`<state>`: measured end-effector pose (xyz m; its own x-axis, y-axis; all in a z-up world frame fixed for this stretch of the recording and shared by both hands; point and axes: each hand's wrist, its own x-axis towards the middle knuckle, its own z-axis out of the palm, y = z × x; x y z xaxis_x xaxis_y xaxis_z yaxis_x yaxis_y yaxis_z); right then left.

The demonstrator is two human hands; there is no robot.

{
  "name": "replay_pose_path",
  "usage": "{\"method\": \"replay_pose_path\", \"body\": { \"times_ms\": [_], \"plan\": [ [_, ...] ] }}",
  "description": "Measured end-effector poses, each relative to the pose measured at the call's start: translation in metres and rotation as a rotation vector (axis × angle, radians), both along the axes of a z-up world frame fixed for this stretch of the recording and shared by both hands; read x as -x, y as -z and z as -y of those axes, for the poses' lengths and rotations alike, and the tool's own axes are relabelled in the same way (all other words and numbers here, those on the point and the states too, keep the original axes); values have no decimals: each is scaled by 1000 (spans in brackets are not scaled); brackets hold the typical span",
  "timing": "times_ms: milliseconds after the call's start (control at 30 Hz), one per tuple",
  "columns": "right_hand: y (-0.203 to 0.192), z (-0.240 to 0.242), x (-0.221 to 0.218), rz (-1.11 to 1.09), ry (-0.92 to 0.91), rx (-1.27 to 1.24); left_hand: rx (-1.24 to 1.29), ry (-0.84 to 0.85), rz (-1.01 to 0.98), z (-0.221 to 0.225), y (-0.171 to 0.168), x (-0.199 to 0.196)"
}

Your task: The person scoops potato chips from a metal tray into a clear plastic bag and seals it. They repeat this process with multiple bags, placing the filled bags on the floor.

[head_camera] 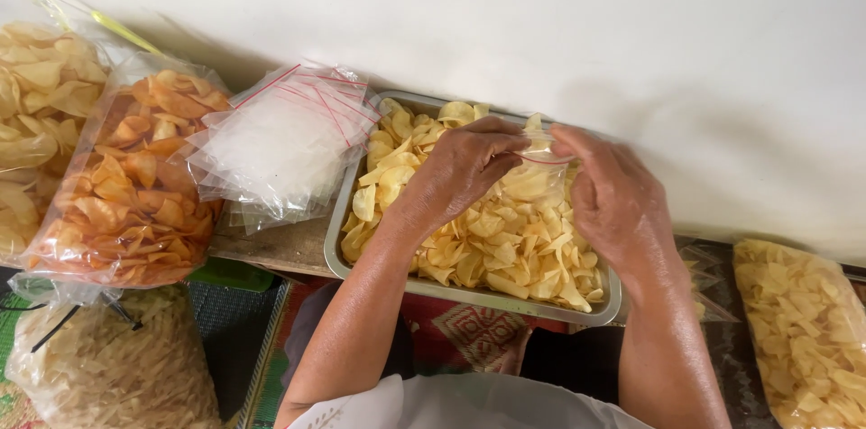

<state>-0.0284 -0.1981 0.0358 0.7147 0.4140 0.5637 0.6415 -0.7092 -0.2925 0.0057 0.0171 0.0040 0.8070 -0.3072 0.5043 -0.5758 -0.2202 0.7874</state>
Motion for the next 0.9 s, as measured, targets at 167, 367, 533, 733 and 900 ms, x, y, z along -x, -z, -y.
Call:
{"method": "replay_pose_path", "body": {
  "times_ms": [167,367,533,733,900],
  "plan": [
    [18,9,-17,-19,-97,-179,-1,-11,25,-3,5,-5],
    [3,-15,5,-517,-39,78,107,-145,32,-28,-5,-6],
    [9,-69,20,-422,-165,389,124,-172,18,-37,-9,-7],
    [24,-62,15,-419,-92,469,210,-192,18,-36,-2,-7],
    [21,-45,4,-358,-21,474,233,-210,14,-38,-2,-5]
  ]
}}
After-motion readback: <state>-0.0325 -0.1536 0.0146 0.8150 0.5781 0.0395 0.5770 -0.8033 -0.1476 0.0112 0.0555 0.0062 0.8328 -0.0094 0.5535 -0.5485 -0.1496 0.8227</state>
